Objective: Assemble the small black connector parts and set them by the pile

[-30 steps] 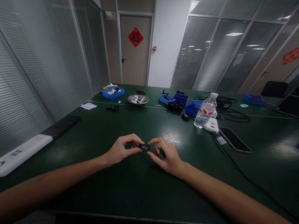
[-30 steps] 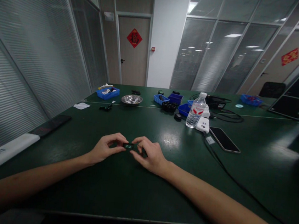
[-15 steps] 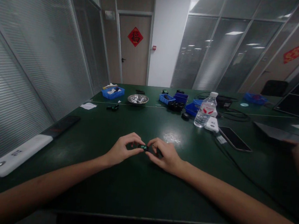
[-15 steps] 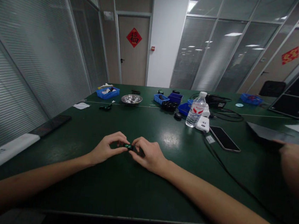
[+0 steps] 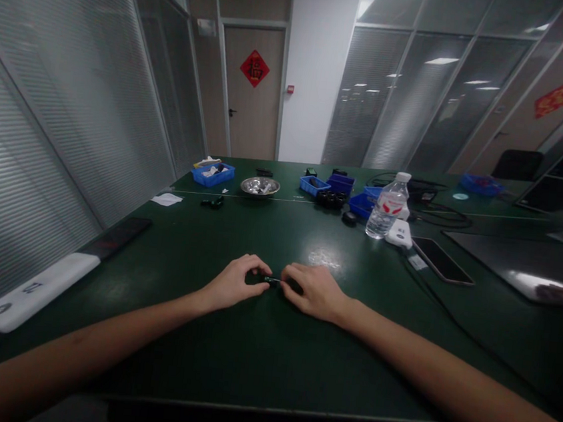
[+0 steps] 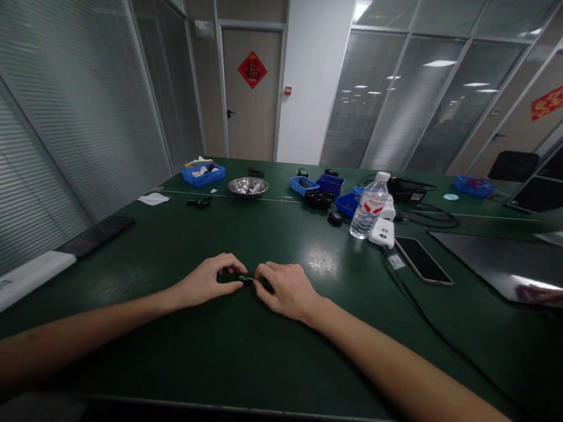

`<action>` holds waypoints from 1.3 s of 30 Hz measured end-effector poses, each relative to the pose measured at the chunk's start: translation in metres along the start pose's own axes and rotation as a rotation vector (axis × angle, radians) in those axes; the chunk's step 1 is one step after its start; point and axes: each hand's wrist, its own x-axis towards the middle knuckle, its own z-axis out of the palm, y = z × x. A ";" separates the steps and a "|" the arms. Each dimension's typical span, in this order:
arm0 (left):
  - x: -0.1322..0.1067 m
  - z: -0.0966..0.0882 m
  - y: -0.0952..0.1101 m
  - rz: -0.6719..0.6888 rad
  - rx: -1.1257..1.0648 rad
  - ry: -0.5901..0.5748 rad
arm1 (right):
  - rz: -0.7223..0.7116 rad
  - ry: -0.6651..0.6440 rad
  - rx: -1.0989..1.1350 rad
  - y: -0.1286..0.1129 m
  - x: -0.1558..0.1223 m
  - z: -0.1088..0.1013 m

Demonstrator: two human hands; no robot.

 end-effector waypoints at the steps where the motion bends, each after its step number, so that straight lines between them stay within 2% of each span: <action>1: 0.000 0.000 0.001 0.013 -0.001 -0.011 | 0.008 0.004 0.001 0.000 0.000 0.000; 5: 0.000 0.000 0.004 0.065 0.007 -0.046 | 0.019 -0.004 0.014 -0.001 0.000 -0.001; 11: 0.000 -0.001 0.003 -0.017 -0.019 0.001 | 0.048 0.006 0.009 -0.003 0.001 -0.002; 20: -0.001 -0.002 0.007 -0.029 -0.034 -0.026 | 0.041 -0.015 0.033 -0.003 0.001 -0.002; 33: -0.002 -0.006 0.009 0.057 -0.069 -0.072 | -0.033 -0.030 0.062 -0.001 0.000 -0.004; 39: -0.005 -0.004 0.011 0.127 -0.036 -0.051 | -0.081 -0.039 0.047 -0.002 -0.001 -0.004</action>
